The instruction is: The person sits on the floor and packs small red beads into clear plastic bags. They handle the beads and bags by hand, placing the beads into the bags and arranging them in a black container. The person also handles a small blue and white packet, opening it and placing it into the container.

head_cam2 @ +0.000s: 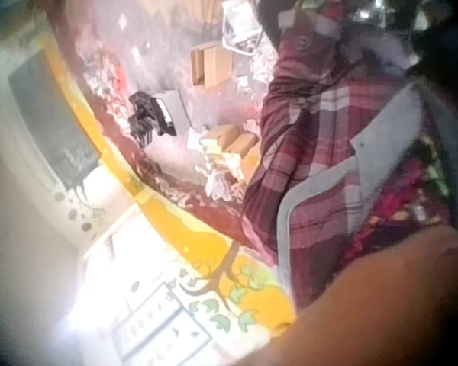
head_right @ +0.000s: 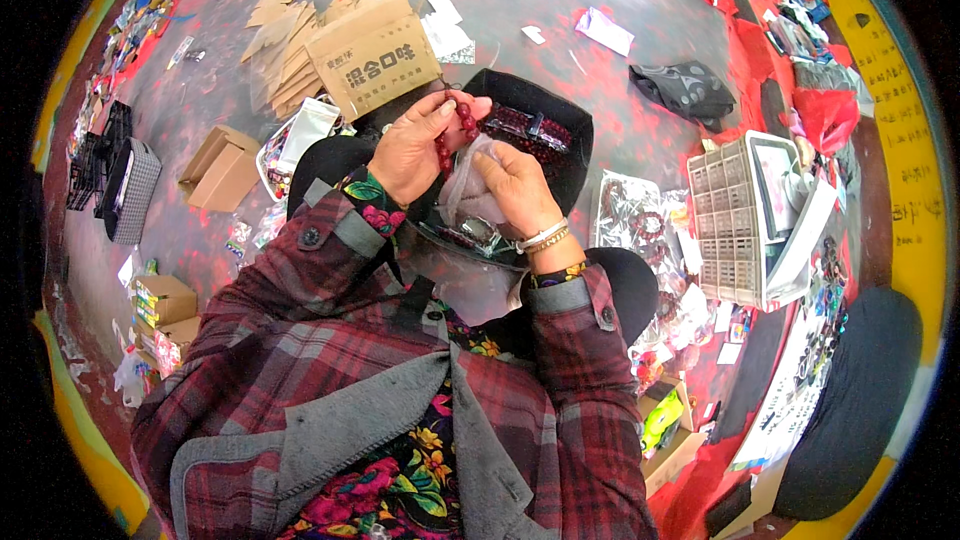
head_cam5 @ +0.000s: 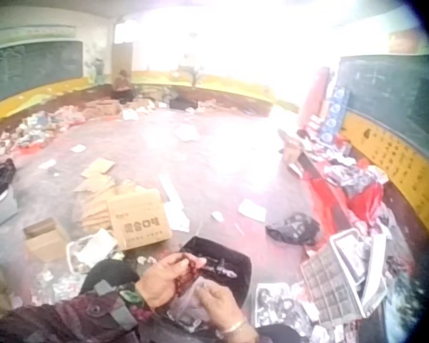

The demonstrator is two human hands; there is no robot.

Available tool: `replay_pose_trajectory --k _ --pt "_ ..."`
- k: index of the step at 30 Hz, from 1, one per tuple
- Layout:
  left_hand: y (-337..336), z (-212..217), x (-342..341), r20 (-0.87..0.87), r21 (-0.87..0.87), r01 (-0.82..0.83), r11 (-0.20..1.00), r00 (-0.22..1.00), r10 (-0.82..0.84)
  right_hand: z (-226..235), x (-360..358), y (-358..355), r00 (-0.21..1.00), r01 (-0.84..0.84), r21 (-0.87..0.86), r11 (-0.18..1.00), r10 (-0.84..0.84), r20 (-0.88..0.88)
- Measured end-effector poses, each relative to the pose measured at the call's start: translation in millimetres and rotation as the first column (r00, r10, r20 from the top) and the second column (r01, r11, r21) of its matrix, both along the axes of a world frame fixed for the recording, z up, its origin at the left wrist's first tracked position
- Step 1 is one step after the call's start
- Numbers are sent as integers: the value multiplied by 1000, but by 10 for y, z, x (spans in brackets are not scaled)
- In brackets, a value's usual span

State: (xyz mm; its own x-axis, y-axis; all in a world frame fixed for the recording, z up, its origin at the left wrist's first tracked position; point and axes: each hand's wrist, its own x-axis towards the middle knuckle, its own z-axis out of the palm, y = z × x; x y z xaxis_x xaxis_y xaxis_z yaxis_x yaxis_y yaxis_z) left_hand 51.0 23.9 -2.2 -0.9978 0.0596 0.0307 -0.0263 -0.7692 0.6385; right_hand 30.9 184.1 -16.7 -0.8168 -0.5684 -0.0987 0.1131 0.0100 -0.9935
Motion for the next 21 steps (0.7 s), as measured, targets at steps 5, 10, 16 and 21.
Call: replay_pose_trajectory --k 5,10,16,21 --pt "-29 -24 3 -53 16 94 995 994 -93 153 -34 118 993 -121 114 986 122 -1" --pt "-65 29 -14 7 -162 17 987 1000 -17 247 -140 382 997 15 73 997 -21 80" --pt "-65 -17 23 23 -517 173 838 982 -189 427 -138 413 956 227 -373 900 -134 261" --pt "9 -155 42 -53 -699 137 702 969 -242 221 -78 272 971 72 -295 953 1 238"
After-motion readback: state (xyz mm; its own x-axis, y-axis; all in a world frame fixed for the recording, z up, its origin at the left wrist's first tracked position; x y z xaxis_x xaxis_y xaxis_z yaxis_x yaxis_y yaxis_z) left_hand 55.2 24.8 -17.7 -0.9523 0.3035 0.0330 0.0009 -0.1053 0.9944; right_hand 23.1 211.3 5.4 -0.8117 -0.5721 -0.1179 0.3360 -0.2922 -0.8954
